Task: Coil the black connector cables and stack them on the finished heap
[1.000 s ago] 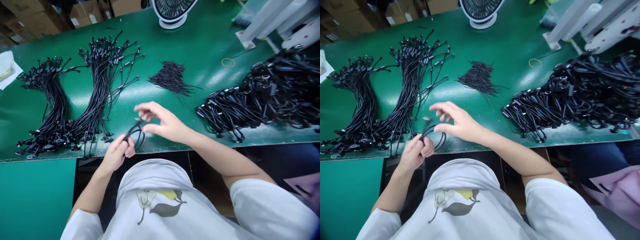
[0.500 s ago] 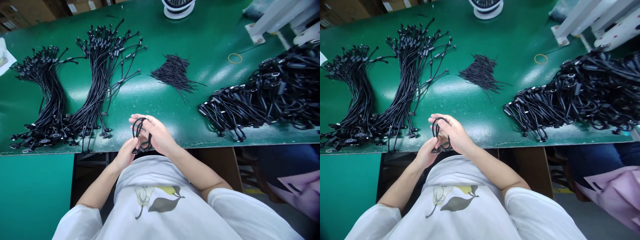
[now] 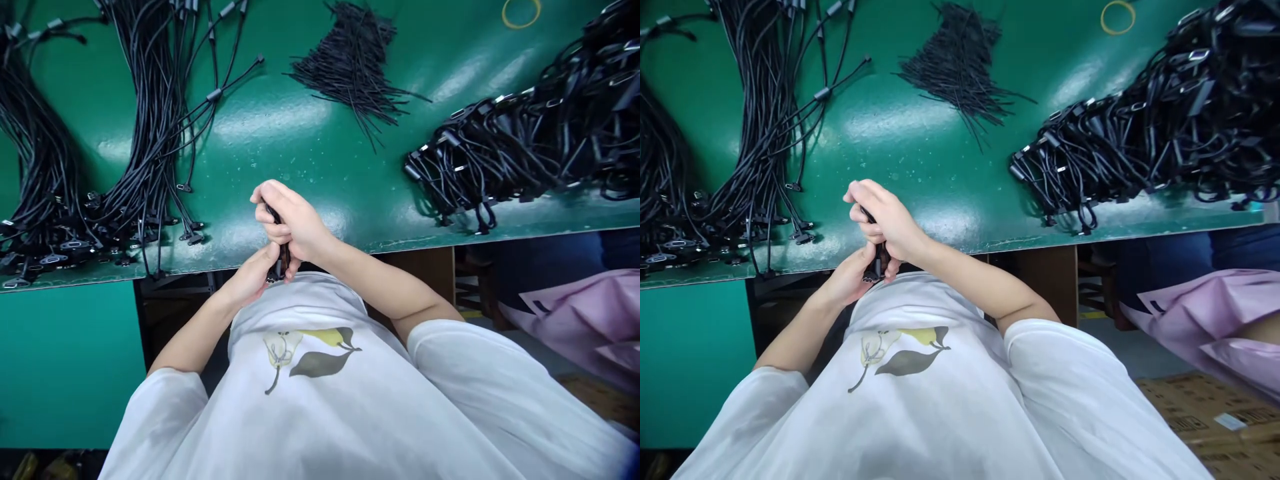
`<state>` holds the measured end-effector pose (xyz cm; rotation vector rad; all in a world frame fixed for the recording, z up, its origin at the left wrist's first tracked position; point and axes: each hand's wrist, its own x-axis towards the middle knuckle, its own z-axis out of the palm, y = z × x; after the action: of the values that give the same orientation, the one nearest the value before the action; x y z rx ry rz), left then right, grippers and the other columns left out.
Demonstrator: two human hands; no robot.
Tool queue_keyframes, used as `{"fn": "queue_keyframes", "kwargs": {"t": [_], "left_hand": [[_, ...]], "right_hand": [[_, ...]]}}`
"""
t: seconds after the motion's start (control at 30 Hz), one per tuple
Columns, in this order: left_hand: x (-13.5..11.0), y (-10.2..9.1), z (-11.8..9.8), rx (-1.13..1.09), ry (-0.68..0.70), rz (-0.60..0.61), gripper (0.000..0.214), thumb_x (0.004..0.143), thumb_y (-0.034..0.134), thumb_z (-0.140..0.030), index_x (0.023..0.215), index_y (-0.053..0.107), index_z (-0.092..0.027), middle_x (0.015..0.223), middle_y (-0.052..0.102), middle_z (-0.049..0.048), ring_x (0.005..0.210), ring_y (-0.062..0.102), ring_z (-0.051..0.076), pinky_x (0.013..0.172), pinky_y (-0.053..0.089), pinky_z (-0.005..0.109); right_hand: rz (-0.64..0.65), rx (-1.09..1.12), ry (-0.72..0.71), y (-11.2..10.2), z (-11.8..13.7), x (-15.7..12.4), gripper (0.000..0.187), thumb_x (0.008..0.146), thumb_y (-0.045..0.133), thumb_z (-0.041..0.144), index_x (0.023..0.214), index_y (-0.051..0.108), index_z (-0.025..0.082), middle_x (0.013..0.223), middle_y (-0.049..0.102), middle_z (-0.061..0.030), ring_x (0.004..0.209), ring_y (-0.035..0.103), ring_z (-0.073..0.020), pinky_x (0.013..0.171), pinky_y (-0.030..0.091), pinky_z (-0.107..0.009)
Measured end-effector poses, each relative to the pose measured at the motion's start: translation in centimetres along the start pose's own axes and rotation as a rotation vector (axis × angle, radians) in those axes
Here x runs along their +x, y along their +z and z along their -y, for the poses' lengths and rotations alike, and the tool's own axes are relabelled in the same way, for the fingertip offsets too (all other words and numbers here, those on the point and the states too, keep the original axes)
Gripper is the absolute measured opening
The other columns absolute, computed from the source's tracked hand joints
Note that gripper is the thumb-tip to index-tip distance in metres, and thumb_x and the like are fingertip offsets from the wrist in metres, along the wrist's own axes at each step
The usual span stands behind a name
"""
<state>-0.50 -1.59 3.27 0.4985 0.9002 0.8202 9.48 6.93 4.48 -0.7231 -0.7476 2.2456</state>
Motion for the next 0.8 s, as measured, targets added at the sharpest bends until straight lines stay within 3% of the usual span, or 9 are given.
{"fn": "queue_keyframes", "kwargs": {"t": [0.2, 0.4, 0.57, 0.63, 0.73, 0.8], "left_hand": [[1.0, 0.2, -0.3, -0.177, -0.138, -0.065, 0.037, 0.092, 0.047, -0.048, 0.080, 0.056, -0.015, 0.058, 0.044, -0.0014, 0.049, 0.038, 0.009, 0.044, 0.033, 0.019], [1.4, 0.4, -0.7, -0.156, -0.088, -0.074, 0.036, 0.080, 0.070, -0.046, 0.083, 0.061, -0.011, 0.062, 0.044, -0.0021, 0.053, 0.040, 0.007, 0.047, 0.033, 0.018], [2.5, 0.2, 0.0, -0.067, -0.003, -0.157, 0.038, 0.077, 0.073, -0.047, 0.078, 0.060, -0.012, 0.059, 0.038, -0.0047, 0.052, 0.033, 0.006, 0.048, 0.027, 0.018], [3.0, 0.2, 0.1, -0.054, 0.042, -0.196, 0.037, 0.078, 0.071, -0.048, 0.077, 0.058, -0.013, 0.058, 0.036, -0.0054, 0.051, 0.031, 0.006, 0.047, 0.024, 0.019], [3.4, -0.2, -0.4, 0.032, 0.014, -0.129, 0.038, 0.081, 0.067, -0.051, 0.078, 0.059, -0.014, 0.060, 0.040, -0.0038, 0.054, 0.034, 0.009, 0.051, 0.028, 0.022], [3.6, -0.7, -0.9, 0.156, -0.019, -0.049, 0.039, 0.083, 0.063, -0.053, 0.078, 0.061, -0.014, 0.065, 0.048, -0.0002, 0.061, 0.043, 0.012, 0.060, 0.036, 0.025]], "right_hand": [[-0.077, 0.045, 0.064, -0.6, 0.6, 0.7, 0.049, 0.088, 0.049, 0.066, 0.075, 0.044, 0.018, 0.050, 0.028, 0.0111, 0.037, 0.012, -0.0004, 0.034, 0.010, -0.014], [-0.092, 0.019, 0.045, -1.6, 0.9, 1.2, 0.051, 0.092, 0.041, 0.065, 0.073, 0.045, 0.019, 0.046, 0.024, 0.0113, 0.035, 0.013, -0.0021, 0.033, 0.014, -0.014], [-0.221, -0.092, -0.237, -1.9, 0.9, 1.0, 0.044, 0.089, 0.050, 0.062, 0.080, 0.051, 0.019, 0.055, 0.042, 0.0073, 0.045, 0.042, -0.0044, 0.046, 0.038, -0.016], [-0.179, -0.035, -0.227, -2.1, 1.7, 0.8, 0.037, 0.088, 0.056, 0.056, 0.084, 0.051, 0.019, 0.062, 0.046, 0.0063, 0.051, 0.047, -0.0047, 0.050, 0.040, -0.016], [-0.145, 0.112, -0.089, -2.4, 3.1, 0.5, 0.032, 0.086, 0.061, 0.048, 0.082, 0.049, 0.019, 0.057, 0.036, 0.0096, 0.043, 0.029, -0.0022, 0.041, 0.026, -0.014], [-0.176, 0.179, -0.080, -2.5, 3.3, 0.3, 0.035, 0.084, 0.060, 0.051, 0.078, 0.047, 0.020, 0.051, 0.024, 0.0123, 0.039, 0.014, -0.0024, 0.037, 0.015, -0.015]]}}
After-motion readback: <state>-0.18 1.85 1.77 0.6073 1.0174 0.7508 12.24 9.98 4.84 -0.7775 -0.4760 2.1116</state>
